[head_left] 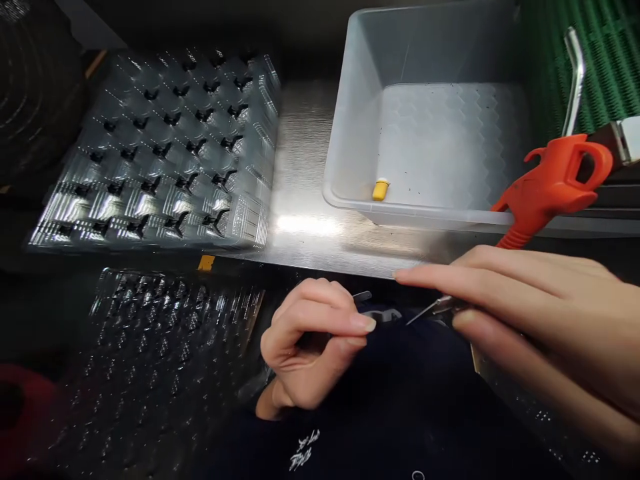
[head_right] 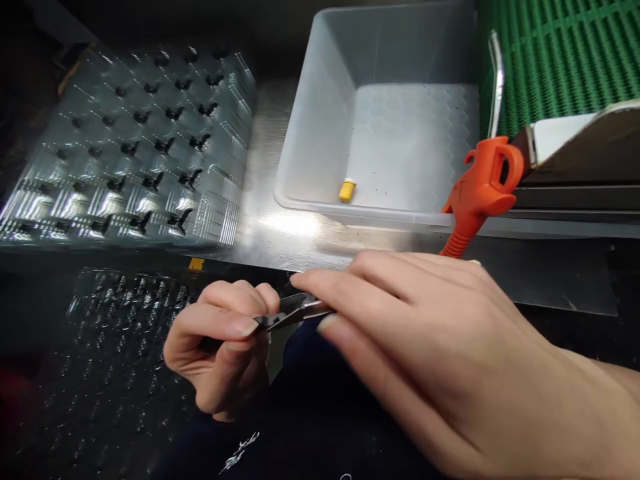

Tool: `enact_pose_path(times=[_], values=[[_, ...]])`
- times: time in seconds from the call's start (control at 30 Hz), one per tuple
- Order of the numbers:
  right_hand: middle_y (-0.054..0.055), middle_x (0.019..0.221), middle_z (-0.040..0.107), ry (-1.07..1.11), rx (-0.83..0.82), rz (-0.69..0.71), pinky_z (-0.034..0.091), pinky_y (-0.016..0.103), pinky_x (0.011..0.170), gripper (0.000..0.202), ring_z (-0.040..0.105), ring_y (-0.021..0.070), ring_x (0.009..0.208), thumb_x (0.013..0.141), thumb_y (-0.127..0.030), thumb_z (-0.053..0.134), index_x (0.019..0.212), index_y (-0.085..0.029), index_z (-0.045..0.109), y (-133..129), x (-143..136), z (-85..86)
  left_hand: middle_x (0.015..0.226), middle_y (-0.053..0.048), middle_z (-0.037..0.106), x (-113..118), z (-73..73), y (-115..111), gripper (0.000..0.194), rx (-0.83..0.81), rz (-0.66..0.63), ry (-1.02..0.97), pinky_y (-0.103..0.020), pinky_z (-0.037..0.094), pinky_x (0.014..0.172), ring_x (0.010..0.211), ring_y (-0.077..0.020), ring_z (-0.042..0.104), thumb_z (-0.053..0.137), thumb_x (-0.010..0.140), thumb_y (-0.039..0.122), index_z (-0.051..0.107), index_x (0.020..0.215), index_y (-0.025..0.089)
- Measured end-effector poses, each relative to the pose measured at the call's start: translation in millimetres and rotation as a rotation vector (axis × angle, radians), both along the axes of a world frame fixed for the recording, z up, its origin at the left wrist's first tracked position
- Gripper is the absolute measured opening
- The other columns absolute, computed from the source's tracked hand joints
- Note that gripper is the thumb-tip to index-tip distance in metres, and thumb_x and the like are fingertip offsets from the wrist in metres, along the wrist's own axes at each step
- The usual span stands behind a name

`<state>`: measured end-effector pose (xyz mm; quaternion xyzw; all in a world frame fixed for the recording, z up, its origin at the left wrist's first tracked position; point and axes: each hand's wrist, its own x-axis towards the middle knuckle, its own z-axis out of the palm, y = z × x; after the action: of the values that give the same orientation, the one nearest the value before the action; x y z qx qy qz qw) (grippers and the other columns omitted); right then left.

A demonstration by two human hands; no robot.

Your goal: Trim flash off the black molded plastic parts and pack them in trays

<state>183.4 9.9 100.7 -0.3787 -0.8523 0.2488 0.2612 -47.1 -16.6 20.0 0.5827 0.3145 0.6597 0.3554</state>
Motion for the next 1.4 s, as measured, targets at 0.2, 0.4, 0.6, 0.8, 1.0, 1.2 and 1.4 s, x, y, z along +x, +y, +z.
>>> enact_pose_path(times=[0.2, 0.4, 0.6, 0.8, 1.0, 1.2, 1.4], values=[[-0.004, 0.067, 0.061, -0.118, 0.253, -0.098, 0.024, 0.038, 0.051, 0.033, 0.053, 0.0134, 0.052, 0.113, -0.055, 0.058, 0.134, -0.037, 0.075, -4.5, -3.8, -0.9, 0.081, 0.001, 0.067, 9.0, 7.5, 3.9, 0.008, 0.162, 0.066, 0.024, -0.028, 0.049, 0.051, 0.058, -0.0094, 0.056, 0.077, 0.104, 0.022, 0.082, 0.109, 0.019], [-0.004, 0.069, 0.061, -0.153, 0.282, -0.141, 0.019, 0.041, 0.054, 0.040, 0.053, 0.0131, 0.053, 0.117, -0.058, 0.046, 0.141, -0.042, 0.072, -7.4, -4.6, -6.6, 0.083, 0.000, 0.069, 5.3, 5.6, -0.7, 0.007, 0.116, 0.067, 0.124, -0.029, 0.048, 0.052, 0.056, -0.0101, 0.056, 0.075, 0.108, 0.030, 0.081, 0.109, 0.026], [-0.004, 0.070, 0.065, -0.181, 0.289, -0.157, 0.021, 0.041, 0.054, 0.040, 0.055, 0.0145, 0.055, 0.116, -0.056, 0.047, 0.147, -0.043, 0.068, -12.1, -1.7, -10.8, 0.081, 0.000, 0.069, 3.9, 13.7, -0.1, 0.010, 0.068, 0.048, 0.163, -0.028, 0.048, 0.052, 0.057, -0.0105, 0.060, 0.073, 0.109, 0.030, 0.081, 0.105, 0.025], [-0.004, 0.072, 0.069, -0.177, 0.328, -0.144, 0.022, 0.040, 0.053, 0.034, 0.058, 0.0139, 0.056, 0.114, -0.049, 0.057, 0.142, -0.039, 0.072, -10.5, -1.6, -11.2, 0.083, 0.000, 0.072, 0.9, 14.9, 0.0, 0.010, 0.052, 0.011, 0.181, -0.028, 0.050, 0.054, 0.060, -0.0112, 0.063, 0.073, 0.109, 0.029, 0.082, 0.106, 0.025], [-0.005, 0.069, 0.066, -0.187, 0.331, -0.132, 0.025, 0.040, 0.055, 0.038, 0.055, 0.0150, 0.055, 0.117, -0.053, 0.049, 0.148, -0.041, 0.068, -10.1, 0.0, -15.3, 0.084, -0.001, 0.074, -1.6, 17.7, -1.9, 0.011, -0.014, -0.055, 0.144, -0.028, 0.053, 0.056, 0.063, -0.0124, 0.066, 0.072, 0.108, 0.026, 0.083, 0.107, 0.026], [-0.006, 0.063, 0.057, -0.180, 0.343, -0.090, 0.027, 0.039, 0.055, 0.039, 0.051, 0.0147, 0.052, 0.115, -0.051, 0.054, 0.151, -0.041, 0.064, -12.9, 6.7, -18.2, 0.084, -0.001, 0.075, -2.5, 23.4, -1.4, 0.012, -0.073, -0.105, 0.127, -0.027, 0.055, 0.058, 0.064, -0.0126, 0.068, 0.072, 0.108, 0.027, 0.083, 0.104, 0.025], [-0.006, 0.064, 0.059, -0.185, 0.361, -0.117, 0.031, 0.040, 0.054, 0.049, 0.055, 0.0161, 0.054, 0.110, -0.054, 0.062, 0.157, -0.040, 0.060, -12.2, 6.7, -18.3, 0.082, -0.001, 0.076, -0.2, 24.1, -0.4, 0.012, -0.070, -0.071, 0.138, -0.027, 0.055, 0.055, 0.061, -0.0125, 0.067, 0.073, 0.108, 0.028, 0.082, 0.100, 0.026]])
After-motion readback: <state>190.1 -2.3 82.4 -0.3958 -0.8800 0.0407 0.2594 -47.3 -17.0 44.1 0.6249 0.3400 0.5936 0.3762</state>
